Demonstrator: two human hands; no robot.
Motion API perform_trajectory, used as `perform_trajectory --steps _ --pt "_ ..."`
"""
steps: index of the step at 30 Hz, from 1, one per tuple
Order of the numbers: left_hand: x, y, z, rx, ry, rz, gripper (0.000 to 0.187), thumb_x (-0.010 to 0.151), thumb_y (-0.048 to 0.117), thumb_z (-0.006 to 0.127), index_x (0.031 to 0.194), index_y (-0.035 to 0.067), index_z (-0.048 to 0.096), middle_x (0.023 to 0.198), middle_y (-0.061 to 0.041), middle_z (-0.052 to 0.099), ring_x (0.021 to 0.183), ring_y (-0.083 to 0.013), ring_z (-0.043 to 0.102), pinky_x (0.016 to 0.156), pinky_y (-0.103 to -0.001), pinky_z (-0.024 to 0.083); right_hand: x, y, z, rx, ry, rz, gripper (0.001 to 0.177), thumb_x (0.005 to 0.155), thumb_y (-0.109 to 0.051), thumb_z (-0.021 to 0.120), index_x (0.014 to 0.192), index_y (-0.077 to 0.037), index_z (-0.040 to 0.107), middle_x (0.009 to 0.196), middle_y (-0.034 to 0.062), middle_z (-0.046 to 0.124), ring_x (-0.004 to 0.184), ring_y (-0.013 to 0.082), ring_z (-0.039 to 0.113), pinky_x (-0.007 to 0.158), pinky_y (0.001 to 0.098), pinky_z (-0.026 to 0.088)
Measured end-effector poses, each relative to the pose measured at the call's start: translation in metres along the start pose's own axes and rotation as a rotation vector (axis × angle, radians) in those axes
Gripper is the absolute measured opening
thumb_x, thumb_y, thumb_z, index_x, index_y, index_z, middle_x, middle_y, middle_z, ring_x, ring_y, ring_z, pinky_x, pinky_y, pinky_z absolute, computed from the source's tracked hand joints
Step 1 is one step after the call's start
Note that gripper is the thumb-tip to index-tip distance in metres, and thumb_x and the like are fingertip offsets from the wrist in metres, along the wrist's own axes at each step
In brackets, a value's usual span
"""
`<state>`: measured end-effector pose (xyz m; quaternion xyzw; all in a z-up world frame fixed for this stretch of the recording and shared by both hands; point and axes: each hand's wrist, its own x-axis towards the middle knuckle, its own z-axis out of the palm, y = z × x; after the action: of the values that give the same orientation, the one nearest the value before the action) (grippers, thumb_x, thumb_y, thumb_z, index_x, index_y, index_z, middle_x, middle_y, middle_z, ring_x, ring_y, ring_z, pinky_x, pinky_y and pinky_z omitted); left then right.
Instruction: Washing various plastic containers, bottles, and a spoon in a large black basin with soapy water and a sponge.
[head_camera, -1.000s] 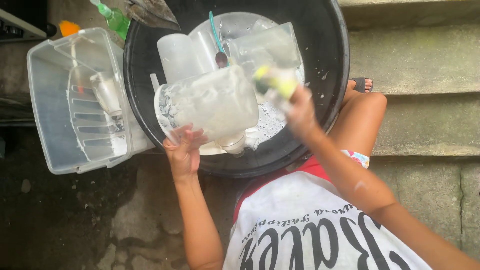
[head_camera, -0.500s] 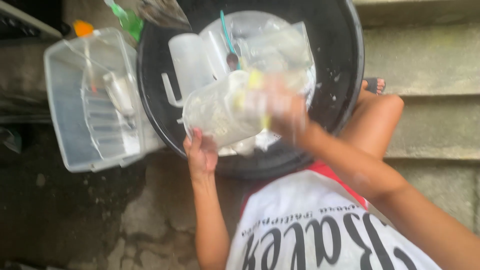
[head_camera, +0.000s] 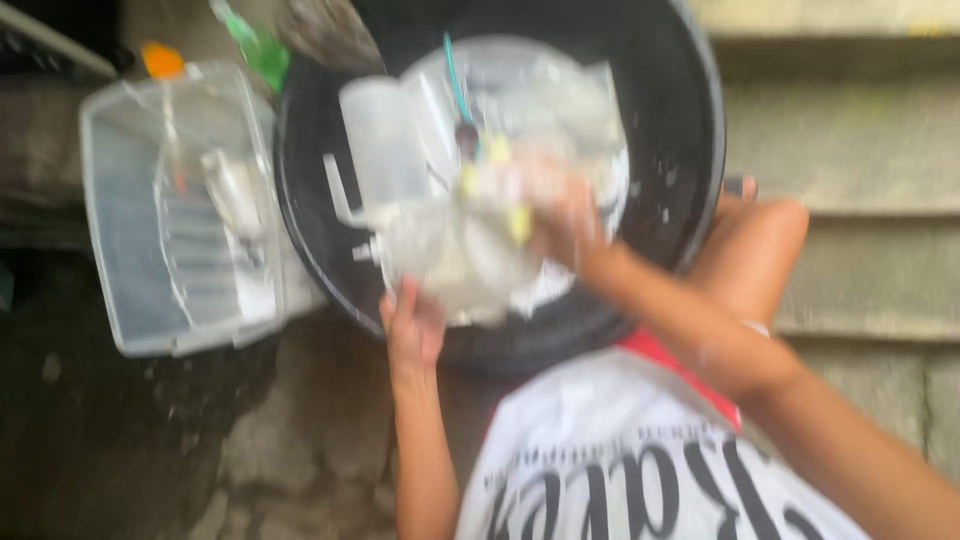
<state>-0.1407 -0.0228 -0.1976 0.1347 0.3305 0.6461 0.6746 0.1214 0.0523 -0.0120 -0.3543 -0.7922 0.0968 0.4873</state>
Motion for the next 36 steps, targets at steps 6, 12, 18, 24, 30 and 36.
perform_trajectory --steps 6,12,18,24,30,36 --pt "0.004 -0.007 -0.005 0.006 0.107 0.013 0.01 0.098 0.017 0.07 0.103 0.01 0.064 0.09 0.003 0.068 0.081 -0.011 0.064 0.072 -0.03 0.051 -0.009 -0.008 0.015 0.232 -0.086 -0.1 0.034 0.084 0.001 0.084 0.114 -0.014 0.076 0.121 0.0048 0.074 0.118 0.0247 0.071 0.1 0.0409 0.053" --pt "0.013 0.007 0.065 -0.056 0.066 0.022 0.015 0.102 0.016 0.065 0.113 0.007 0.064 0.105 0.0 0.07 0.095 -0.0132 0.067 0.085 -0.034 0.055 -0.019 0.032 0.012 -0.003 -0.049 0.127 0.054 0.071 0.003 0.064 0.123 -0.008 0.073 0.128 0.0162 0.07 0.122 0.0348 0.067 0.107 0.0437 0.053" --pt "0.01 -0.025 0.009 -0.057 0.025 0.028 0.026 0.11 0.019 0.063 0.126 -0.001 0.058 0.116 -0.007 0.068 0.107 -0.0187 0.067 0.096 -0.038 0.054 -0.059 -0.024 0.005 -0.014 0.04 0.265 0.038 0.086 0.0 0.066 0.119 -0.015 0.076 0.123 0.0085 0.073 0.116 0.0308 0.074 0.105 0.0385 0.057" --pt "-0.002 -0.009 0.049 0.148 0.07 0.062 0.023 0.101 0.015 0.07 0.119 0.002 0.062 0.104 -0.007 0.07 0.092 -0.0181 0.069 0.083 -0.039 0.059 -0.053 0.01 0.011 -0.045 -0.075 0.318 0.026 0.086 -0.004 0.075 0.112 -0.007 0.077 0.116 0.018 0.073 0.104 0.035 0.071 0.088 0.0421 0.056" --pt "0.021 0.033 0.053 0.194 0.232 0.196 0.022 0.092 0.011 0.073 0.111 0.005 0.064 0.097 -0.007 0.068 0.078 -0.0176 0.071 0.069 -0.038 0.061 -0.091 -0.002 0.007 0.177 0.015 0.264 0.033 0.083 0.002 0.067 0.112 -0.011 0.076 0.12 0.0109 0.075 0.121 0.028 0.072 0.106 0.0374 0.053" --pt "0.025 0.204 0.063 1.034 0.237 0.989 0.013 0.106 0.006 0.08 0.102 0.0 0.069 0.096 -0.01 0.073 0.087 -0.0187 0.071 0.082 -0.035 0.064 -0.133 0.047 -0.032 0.056 -0.08 0.624 0.04 0.082 0.01 0.058 0.118 0.0 0.071 0.127 0.0179 0.07 0.12 0.0253 0.068 0.102 0.0341 0.052"
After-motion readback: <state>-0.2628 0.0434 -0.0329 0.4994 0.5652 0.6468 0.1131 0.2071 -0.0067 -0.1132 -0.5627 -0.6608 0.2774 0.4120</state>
